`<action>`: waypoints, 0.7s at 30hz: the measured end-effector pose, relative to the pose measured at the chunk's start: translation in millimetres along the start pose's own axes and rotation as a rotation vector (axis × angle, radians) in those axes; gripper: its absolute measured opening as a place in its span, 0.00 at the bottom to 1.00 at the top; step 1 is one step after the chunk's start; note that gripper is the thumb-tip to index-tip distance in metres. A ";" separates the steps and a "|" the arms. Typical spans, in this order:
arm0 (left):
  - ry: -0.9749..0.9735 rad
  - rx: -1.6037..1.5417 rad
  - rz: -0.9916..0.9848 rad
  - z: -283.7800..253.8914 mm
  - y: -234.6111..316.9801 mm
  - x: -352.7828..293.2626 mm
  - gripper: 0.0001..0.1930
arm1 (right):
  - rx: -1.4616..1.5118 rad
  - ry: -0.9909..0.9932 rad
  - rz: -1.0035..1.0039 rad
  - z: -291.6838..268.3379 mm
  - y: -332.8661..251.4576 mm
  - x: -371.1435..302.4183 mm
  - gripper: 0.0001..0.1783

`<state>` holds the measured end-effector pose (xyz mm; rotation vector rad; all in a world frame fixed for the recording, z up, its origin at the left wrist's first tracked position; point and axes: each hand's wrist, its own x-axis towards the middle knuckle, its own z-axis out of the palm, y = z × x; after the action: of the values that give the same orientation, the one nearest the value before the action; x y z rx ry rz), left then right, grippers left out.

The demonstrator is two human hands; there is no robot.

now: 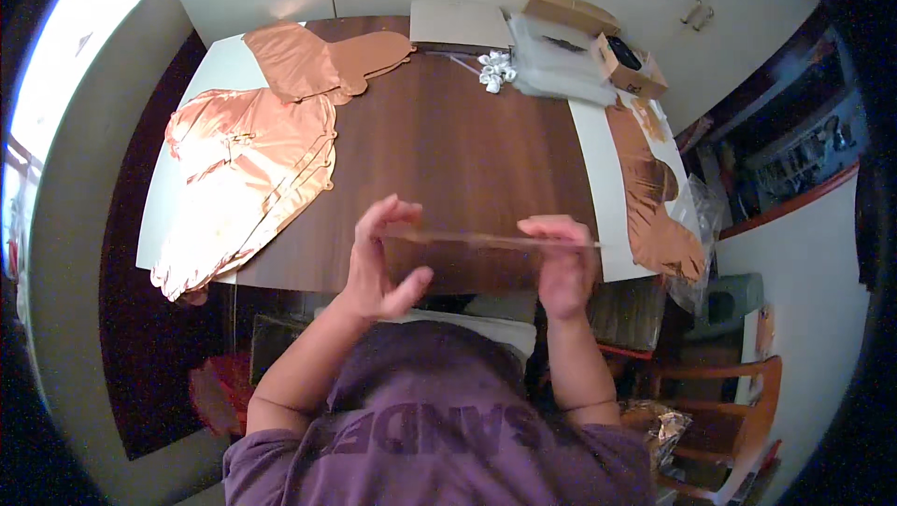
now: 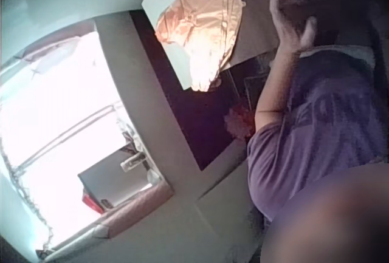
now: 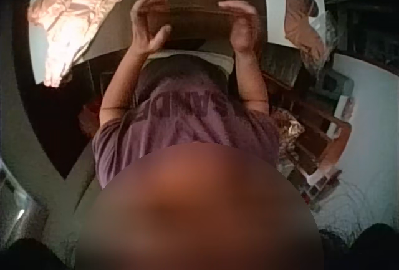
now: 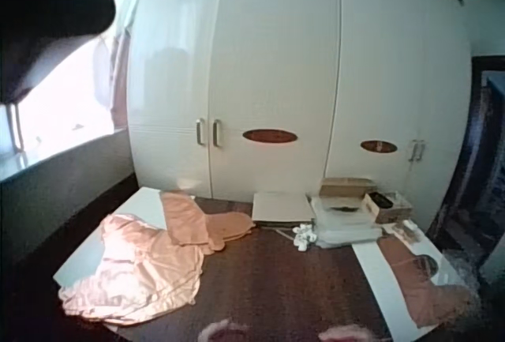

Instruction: Folding a metallic rose gold balloon and placing it into its retail packaging.

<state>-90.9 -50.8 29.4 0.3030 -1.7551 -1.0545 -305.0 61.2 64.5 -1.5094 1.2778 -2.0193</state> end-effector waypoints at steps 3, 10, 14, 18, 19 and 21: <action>-0.094 -0.014 -0.323 -4.2 1.6 10.4 0.36 | -0.014 0.041 0.410 -23.9 43.4 -28.2 0.19; 0.100 -0.108 -0.609 4.8 -5.2 1.7 0.23 | 0.117 0.191 0.328 -27.1 66.6 -39.5 0.16; -0.048 -0.115 -0.674 1.6 6.2 4.7 0.18 | 0.146 0.084 0.438 -25.0 1.5 8.4 0.20; -0.266 -0.235 -0.697 7.7 37.1 23.9 0.17 | 0.035 -0.427 0.677 -67.5 -49.1 48.2 0.29; -0.351 -0.309 -0.724 9.6 44.1 27.1 0.18 | -0.204 -0.617 0.711 -74.8 -57.7 50.3 0.28; -0.448 -0.263 -0.728 14.4 51.2 26.7 0.17 | -0.579 -0.899 0.623 -57.8 -72.4 56.3 0.25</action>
<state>-101.6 -30.3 84.3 0.5989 -1.9042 -1.9801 -360.2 89.0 153.5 -1.6329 1.6432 -0.4746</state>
